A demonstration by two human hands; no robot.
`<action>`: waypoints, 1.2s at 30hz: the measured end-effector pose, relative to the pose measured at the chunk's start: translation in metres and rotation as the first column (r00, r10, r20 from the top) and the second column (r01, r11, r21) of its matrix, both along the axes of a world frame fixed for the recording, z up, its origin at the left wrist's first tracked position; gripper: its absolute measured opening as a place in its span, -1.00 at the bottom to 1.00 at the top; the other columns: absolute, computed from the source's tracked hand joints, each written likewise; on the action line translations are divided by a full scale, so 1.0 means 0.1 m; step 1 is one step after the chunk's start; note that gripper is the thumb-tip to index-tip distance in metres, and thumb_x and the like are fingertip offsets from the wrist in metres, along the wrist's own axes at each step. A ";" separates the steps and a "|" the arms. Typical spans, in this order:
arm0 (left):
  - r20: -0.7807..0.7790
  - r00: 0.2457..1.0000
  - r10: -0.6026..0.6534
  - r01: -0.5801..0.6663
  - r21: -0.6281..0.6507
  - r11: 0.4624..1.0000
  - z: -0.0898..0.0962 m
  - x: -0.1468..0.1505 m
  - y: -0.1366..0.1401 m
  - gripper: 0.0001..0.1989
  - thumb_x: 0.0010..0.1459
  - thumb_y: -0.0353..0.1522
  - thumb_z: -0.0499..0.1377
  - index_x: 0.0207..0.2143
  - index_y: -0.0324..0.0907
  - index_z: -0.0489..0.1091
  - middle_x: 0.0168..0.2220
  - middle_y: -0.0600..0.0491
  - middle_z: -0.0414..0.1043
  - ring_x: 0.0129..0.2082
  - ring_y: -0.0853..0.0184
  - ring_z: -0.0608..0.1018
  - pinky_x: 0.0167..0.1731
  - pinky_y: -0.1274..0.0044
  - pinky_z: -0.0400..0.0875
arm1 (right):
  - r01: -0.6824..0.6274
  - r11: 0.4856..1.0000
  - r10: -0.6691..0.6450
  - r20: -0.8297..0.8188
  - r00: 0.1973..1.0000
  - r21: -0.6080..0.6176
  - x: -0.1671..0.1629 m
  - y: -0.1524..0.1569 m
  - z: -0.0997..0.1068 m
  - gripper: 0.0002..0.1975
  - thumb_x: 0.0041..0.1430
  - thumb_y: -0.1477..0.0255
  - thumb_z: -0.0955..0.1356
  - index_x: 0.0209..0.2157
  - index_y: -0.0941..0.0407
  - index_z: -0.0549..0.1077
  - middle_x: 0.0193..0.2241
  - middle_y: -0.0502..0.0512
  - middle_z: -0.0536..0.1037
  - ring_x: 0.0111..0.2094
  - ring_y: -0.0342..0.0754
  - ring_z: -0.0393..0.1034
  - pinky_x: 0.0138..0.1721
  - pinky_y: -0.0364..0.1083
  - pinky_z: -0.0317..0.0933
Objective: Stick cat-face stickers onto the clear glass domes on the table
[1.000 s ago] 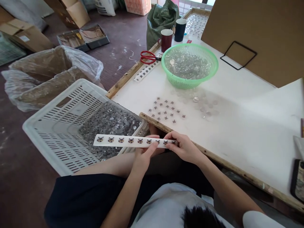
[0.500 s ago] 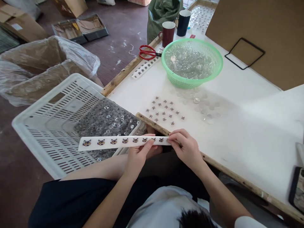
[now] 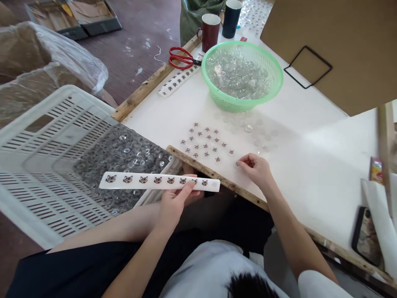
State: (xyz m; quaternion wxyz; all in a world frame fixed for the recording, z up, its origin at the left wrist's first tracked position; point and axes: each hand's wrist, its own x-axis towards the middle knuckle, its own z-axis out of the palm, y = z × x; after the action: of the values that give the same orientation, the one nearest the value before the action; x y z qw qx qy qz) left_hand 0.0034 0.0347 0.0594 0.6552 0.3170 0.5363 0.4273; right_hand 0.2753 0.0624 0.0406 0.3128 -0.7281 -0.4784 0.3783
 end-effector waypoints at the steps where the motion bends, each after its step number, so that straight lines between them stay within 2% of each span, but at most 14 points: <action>1: 0.004 1.000 0.000 0.000 -0.004 1.000 0.00 0.00 0.00 -0.67 0.07 -0.26 0.32 -0.12 -0.23 0.55 -0.25 -0.04 0.62 -0.28 0.22 0.64 -0.29 0.48 0.62 | -0.002 1.000 0.002 0.025 1.000 -0.008 -0.01 0.01 0.00 -0.79 0.02 0.24 0.39 -0.44 0.10 0.48 -0.53 0.03 0.49 -0.49 -0.10 0.31 -0.44 -0.10 0.17; 5: 0.010 1.000 -0.001 0.001 -0.015 1.000 -0.02 -0.01 -0.01 -0.67 0.08 -0.26 0.32 -0.12 -0.23 0.55 -0.26 -0.03 0.62 -0.35 0.28 0.64 -0.30 0.49 0.61 | -0.040 0.999 0.042 0.128 0.991 -0.014 -0.08 0.01 0.05 -0.84 0.04 0.28 0.37 -0.46 0.09 0.47 -0.52 0.02 0.50 -0.49 -0.08 0.32 -0.42 -0.09 0.18; 7: 0.010 1.000 -0.003 0.003 -0.017 1.000 -0.03 -0.02 -0.01 -0.67 0.08 -0.26 0.32 -0.12 -0.23 0.54 -0.27 -0.03 0.62 -0.37 0.29 0.64 -0.29 0.49 0.61 | -0.072 0.997 0.066 0.206 0.976 0.022 -0.12 -0.01 0.06 -0.86 0.08 0.31 0.34 -0.45 0.07 0.45 -0.50 0.02 0.49 -0.47 -0.08 0.33 -0.38 -0.08 0.19; 11: 0.024 1.000 -0.003 0.004 -0.015 1.000 -0.02 -0.02 0.00 -0.68 0.08 -0.26 0.32 -0.13 -0.23 0.54 -0.28 -0.02 0.62 -0.36 0.29 0.64 -0.30 0.51 0.60 | -0.107 0.988 0.064 0.341 0.938 0.111 -0.16 -0.06 0.05 -0.87 0.15 0.35 0.30 -0.38 0.08 0.46 -0.28 0.11 0.46 -0.41 -0.09 0.37 -0.29 -0.06 0.22; 14: 0.036 0.999 -0.004 0.005 -0.018 1.000 -0.02 -0.02 -0.01 -0.70 0.07 -0.27 0.33 -0.15 -0.22 0.55 -0.27 -0.01 0.61 -0.33 0.30 0.63 -0.32 0.55 0.60 | -0.068 0.991 0.027 0.329 0.944 0.116 -0.18 -0.06 0.01 -0.83 0.14 0.35 0.31 -0.23 0.09 0.44 -0.22 0.13 0.46 -0.42 -0.10 0.40 -0.27 -0.04 0.24; 16: 0.043 0.999 -0.002 0.003 -0.015 1.000 -0.04 -0.01 -0.01 -0.70 0.06 -0.27 0.33 -0.15 -0.21 0.55 -0.27 0.00 0.61 -0.31 0.28 0.63 -0.34 0.55 0.60 | -0.029 0.992 -0.007 0.286 0.958 0.123 -0.25 -0.03 -0.01 -0.71 0.13 0.36 0.33 -0.09 0.10 0.37 -0.28 0.09 0.49 -0.42 -0.07 0.41 -0.26 -0.03 0.25; 18: 0.052 0.999 0.001 -0.001 -0.014 1.000 -0.05 0.01 -0.02 -0.70 0.05 -0.27 0.34 -0.16 -0.21 0.55 -0.27 0.00 0.61 -0.29 0.26 0.63 -0.35 0.54 0.60 | -0.027 0.990 -0.007 0.237 0.972 0.140 -0.35 0.00 -0.01 -0.67 0.15 0.37 0.31 -0.03 0.10 0.32 -0.33 0.07 0.52 -0.40 -0.05 0.42 -0.26 -0.03 0.25; 21: 0.050 0.999 0.003 -0.002 -0.020 1.000 -0.05 0.02 -0.02 -0.69 0.04 -0.26 0.35 -0.17 -0.22 0.56 -0.27 -0.02 0.61 -0.28 0.24 0.63 -0.35 0.52 0.61 | -0.092 0.980 0.057 0.193 0.980 0.178 -0.44 0.05 0.03 -0.76 0.21 0.39 0.26 -0.08 0.09 0.35 -0.30 0.09 0.54 -0.35 -0.05 0.43 -0.26 -0.05 0.26; 24: 0.016 1.000 0.015 -0.014 -0.036 0.999 -0.01 0.00 0.00 -0.66 0.01 -0.25 0.36 -0.18 -0.25 0.56 -0.27 -0.04 0.61 -0.29 0.23 0.63 -0.35 0.51 0.61 | -0.093 0.971 0.018 0.317 0.948 0.221 -0.28 0.06 0.07 -0.79 0.25 0.35 0.25 -0.14 0.10 0.40 -0.21 0.17 0.52 -0.36 -0.05 0.41 -0.28 -0.04 0.26; 27: 0.007 1.000 0.028 -0.027 -0.068 0.997 0.00 -0.01 0.00 -0.65 -0.02 -0.24 0.38 -0.19 -0.26 0.56 -0.26 -0.05 0.62 -0.27 0.22 0.63 -0.35 0.52 0.60 | -0.036 0.978 -0.088 0.563 0.822 0.205 0.05 0.04 0.06 -0.77 0.24 0.34 0.26 -0.16 0.12 0.45 -0.16 0.25 0.47 -0.32 0.01 0.38 -0.30 -0.01 0.22; 29: 0.022 1.000 0.019 -0.017 -0.085 0.996 -0.01 0.01 0.00 -0.64 -0.02 -0.24 0.38 -0.19 -0.26 0.56 -0.27 -0.05 0.62 -0.27 0.23 0.63 -0.35 0.53 0.60 | -0.018 0.987 -0.093 0.667 0.739 0.158 0.23 0.03 0.02 -0.78 0.23 0.35 0.25 -0.20 0.12 0.48 -0.17 0.26 0.44 -0.28 0.05 0.36 -0.34 -0.02 0.18; 31: 0.043 0.999 -0.002 0.006 -0.089 0.996 -0.04 0.04 -0.01 -0.64 -0.01 -0.24 0.37 -0.18 -0.26 0.56 -0.28 -0.04 0.62 -0.29 0.24 0.64 -0.35 0.53 0.60 | -0.027 0.993 -0.065 0.705 0.706 0.119 0.30 0.04 -0.01 -0.78 0.24 0.38 0.23 -0.26 0.11 0.49 -0.21 0.24 0.43 -0.26 0.06 0.33 -0.37 -0.04 0.15; 34: 0.054 0.999 -0.009 0.013 -0.076 0.997 -0.10 0.06 -0.02 -0.66 0.00 -0.25 0.37 -0.18 -0.24 0.56 -0.29 -0.03 0.62 -0.32 0.26 0.64 -0.37 0.53 0.60 | -0.061 0.991 -0.037 0.692 0.721 0.116 0.27 0.05 -0.01 -0.79 0.23 0.43 0.20 -0.30 0.12 0.45 -0.22 0.24 0.42 -0.25 0.05 0.32 -0.38 -0.05 0.13; 36: 0.040 0.999 0.007 -0.005 -0.069 0.998 -0.12 0.06 -0.02 -0.66 -0.01 -0.25 0.37 -0.19 -0.25 0.56 -0.28 -0.04 0.62 -0.31 0.24 0.64 -0.37 0.53 0.61 | -0.077 0.987 -0.024 0.608 0.794 0.139 0.21 0.05 0.03 -0.82 0.23 0.42 0.20 -0.32 0.12 0.42 -0.23 0.22 0.43 -0.27 0.02 0.32 -0.36 -0.05 0.15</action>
State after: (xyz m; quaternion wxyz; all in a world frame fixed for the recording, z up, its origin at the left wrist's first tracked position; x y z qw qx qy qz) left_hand 0.0090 0.0330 0.0473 0.6750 0.2841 0.5384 0.4168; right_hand 0.2960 0.0674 0.0436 0.1937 -0.7772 -0.5918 0.0903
